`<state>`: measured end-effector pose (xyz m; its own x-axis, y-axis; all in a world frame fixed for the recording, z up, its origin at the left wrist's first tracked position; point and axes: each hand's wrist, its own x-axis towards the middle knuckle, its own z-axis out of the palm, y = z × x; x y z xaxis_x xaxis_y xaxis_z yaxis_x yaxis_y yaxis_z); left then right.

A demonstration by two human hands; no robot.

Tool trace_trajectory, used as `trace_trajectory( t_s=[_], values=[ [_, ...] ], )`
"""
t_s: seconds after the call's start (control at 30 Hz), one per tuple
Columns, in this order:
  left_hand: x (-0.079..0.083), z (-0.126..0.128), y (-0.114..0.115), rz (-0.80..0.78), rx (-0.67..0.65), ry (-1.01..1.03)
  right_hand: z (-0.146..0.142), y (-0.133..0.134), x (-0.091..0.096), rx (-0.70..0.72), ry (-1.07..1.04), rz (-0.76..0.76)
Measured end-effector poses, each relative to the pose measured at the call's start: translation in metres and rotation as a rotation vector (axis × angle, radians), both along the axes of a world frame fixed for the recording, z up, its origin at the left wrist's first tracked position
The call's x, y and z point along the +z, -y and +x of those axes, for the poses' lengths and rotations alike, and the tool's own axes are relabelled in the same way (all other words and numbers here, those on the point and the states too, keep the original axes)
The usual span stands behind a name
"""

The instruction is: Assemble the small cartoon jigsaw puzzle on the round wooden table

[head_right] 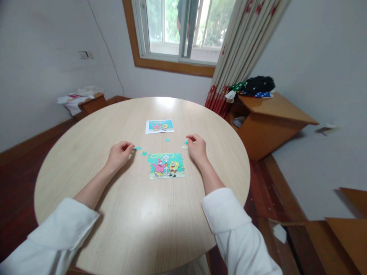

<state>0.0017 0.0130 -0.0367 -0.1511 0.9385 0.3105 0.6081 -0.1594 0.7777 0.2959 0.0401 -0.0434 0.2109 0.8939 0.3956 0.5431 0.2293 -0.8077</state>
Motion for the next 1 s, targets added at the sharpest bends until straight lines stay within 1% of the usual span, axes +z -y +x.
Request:
trace_trajectory(
  t_s=[0.17, 0.23, 0.3, 0.47, 0.63, 0.77, 1.0],
  values=[
    [-0.008, -0.005, -0.004, -0.011, -0.050, -0.169, 0.004, 0.012, 0.006, 0.297, 0.198, -0.061],
    [-0.009, -0.005, -0.003, -0.032, -0.067, -0.212, 0.007, 0.017, 0.009, 0.379, 0.273, -0.096],
    [-0.009, -0.005, -0.003, -0.049, -0.078, -0.230, 0.009, 0.020, 0.010, 0.424, 0.334, -0.116],
    [-0.009, -0.006, -0.003, -0.070, -0.099, -0.240, 0.011, 0.021, 0.008, 0.468, 0.446, -0.155],
    [-0.006, -0.003, 0.001, -0.083, -0.135, -0.311, 0.011, 0.021, 0.008, 0.480, 0.444, -0.122],
    [-0.005, -0.002, 0.002, -0.097, -0.134, -0.329, 0.011, 0.023, 0.009, 0.507, 0.464, -0.174],
    [-0.007, -0.003, 0.000, -0.095, -0.152, -0.331, 0.011, 0.018, 0.006, 0.444, 0.375, -0.074]
  ],
)
